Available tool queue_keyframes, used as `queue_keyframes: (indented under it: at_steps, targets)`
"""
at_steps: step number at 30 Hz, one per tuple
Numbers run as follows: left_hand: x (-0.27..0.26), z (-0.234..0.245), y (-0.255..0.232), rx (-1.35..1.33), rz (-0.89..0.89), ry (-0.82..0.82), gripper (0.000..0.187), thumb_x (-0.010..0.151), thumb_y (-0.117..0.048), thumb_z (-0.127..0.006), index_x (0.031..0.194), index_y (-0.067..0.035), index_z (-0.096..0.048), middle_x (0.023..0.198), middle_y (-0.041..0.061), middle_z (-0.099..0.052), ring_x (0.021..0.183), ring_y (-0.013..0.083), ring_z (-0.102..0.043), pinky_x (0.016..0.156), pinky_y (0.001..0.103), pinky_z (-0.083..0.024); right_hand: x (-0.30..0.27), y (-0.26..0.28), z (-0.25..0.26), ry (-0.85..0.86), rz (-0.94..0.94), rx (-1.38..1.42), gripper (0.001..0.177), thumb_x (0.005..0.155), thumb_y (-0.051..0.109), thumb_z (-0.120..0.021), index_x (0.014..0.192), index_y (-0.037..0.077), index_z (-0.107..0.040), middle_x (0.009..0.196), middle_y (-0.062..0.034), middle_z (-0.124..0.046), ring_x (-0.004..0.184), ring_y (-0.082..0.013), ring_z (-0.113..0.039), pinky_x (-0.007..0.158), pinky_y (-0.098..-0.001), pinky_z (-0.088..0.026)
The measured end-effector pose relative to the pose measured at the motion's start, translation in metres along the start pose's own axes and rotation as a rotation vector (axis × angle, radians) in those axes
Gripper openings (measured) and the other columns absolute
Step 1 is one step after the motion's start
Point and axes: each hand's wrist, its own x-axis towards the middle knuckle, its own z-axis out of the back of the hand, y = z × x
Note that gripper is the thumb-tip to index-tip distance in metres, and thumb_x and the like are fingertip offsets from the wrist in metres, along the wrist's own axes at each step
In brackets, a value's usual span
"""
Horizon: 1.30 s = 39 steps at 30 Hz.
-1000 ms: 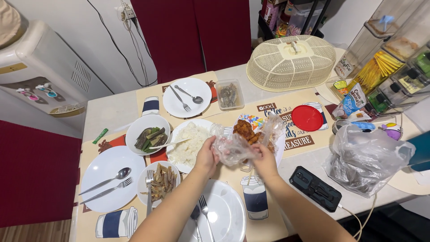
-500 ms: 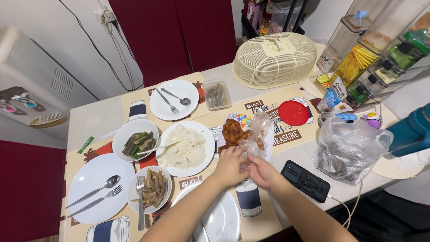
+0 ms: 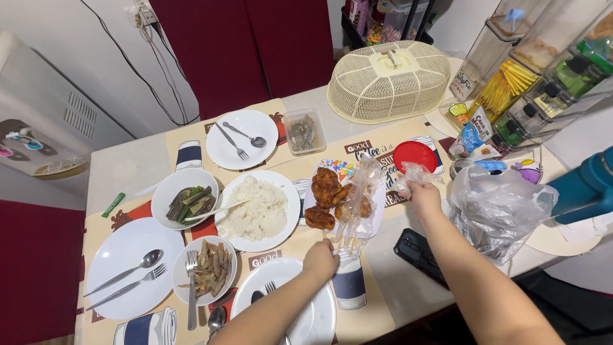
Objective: Setting a dining table with cutlery and serving food from plastic bags.
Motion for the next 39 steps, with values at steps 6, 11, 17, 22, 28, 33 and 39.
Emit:
queue_keyframes:
  at_steps: [6,11,17,22,28,33,39]
  targets:
    - [0.011,-0.043,0.006,-0.319,0.143,0.095,0.032,0.078,-0.018,-0.081,0.096,-0.004,-0.058,0.083,0.014,-0.069,0.079,0.0303,-0.07,0.075,0.04,-0.056,0.043,0.001,-0.02,-0.01,0.074,-0.365,0.032,0.089,0.019,-0.067,0.102,-0.009,-0.067,0.086,-0.018,-0.075,0.076,-0.0217,-0.073,0.065,-0.0302,-0.053]
    - [0.021,-0.075,0.01,-0.866,0.516,0.172,0.035,0.077,-0.004,-0.079,0.099,-0.004,-0.052,0.079,0.013,-0.066,0.061,0.0226,-0.066,0.053,0.035,-0.052,0.046,0.031,-0.048,0.014,0.125,-0.618,0.051,0.081,0.036,-0.078,0.101,-0.011,-0.072,0.088,-0.0201,-0.075,0.078,-0.0265,-0.072,0.072,-0.0354,-0.054]
    - [0.019,-0.052,-0.013,-1.051,0.67,0.317,0.035,0.081,-0.001,-0.073,0.105,-0.003,-0.047,0.094,0.017,-0.07,0.072,0.0249,-0.073,0.061,0.036,-0.059,0.093,0.026,-0.069,0.052,0.059,-0.795,0.066,0.079,0.047,-0.079,0.111,-0.011,-0.07,0.093,-0.0235,-0.075,0.082,-0.0311,-0.074,0.075,-0.0409,-0.057]
    - [0.015,-0.06,-0.005,-1.143,0.704,0.428,0.034,0.087,-0.006,-0.07,0.112,-0.003,-0.046,0.102,0.019,-0.073,0.085,0.0265,-0.075,0.071,0.035,-0.063,0.115,0.029,-0.097,0.18,-0.091,-0.899,0.079,0.076,0.05,-0.086,0.118,-0.013,-0.064,0.104,-0.0258,-0.075,0.091,-0.0322,-0.074,0.08,-0.0433,-0.059]
    - [0.017,-0.066,-0.006,-1.217,0.615,0.363,0.033,0.087,-0.006,-0.068,0.117,0.001,-0.056,0.105,0.014,-0.071,0.087,0.0247,-0.078,0.073,0.034,-0.063,0.16,-0.014,-0.098,0.361,0.002,-1.247,0.066,0.073,0.033,-0.088,0.12,-0.008,-0.069,0.114,-0.0239,-0.074,0.1,-0.033,-0.075,0.09,-0.0406,-0.059]
    - [0.016,-0.056,-0.018,-1.247,0.642,0.438,0.032,0.093,-0.013,-0.069,0.124,-0.007,-0.062,0.108,0.005,-0.073,0.083,0.0138,-0.071,0.07,0.027,-0.058,0.171,-0.031,-0.089,0.364,0.083,-1.287,0.053,0.083,0.034,-0.08,0.114,-0.009,-0.072,0.108,-0.027,-0.073,0.098,-0.036,-0.073,0.088,-0.0413,-0.057]
    - [0.02,-0.071,-0.008,-1.253,0.647,0.388,0.022,0.099,-0.011,-0.061,0.118,-0.004,-0.068,0.096,0.007,-0.068,0.071,0.0151,-0.066,0.068,0.029,-0.059,0.154,-0.031,-0.08,0.325,0.09,-1.151,0.051,0.085,0.033,-0.077,0.115,-0.008,-0.071,0.106,-0.028,-0.075,0.097,-0.0362,-0.075,0.087,-0.0414,-0.058]
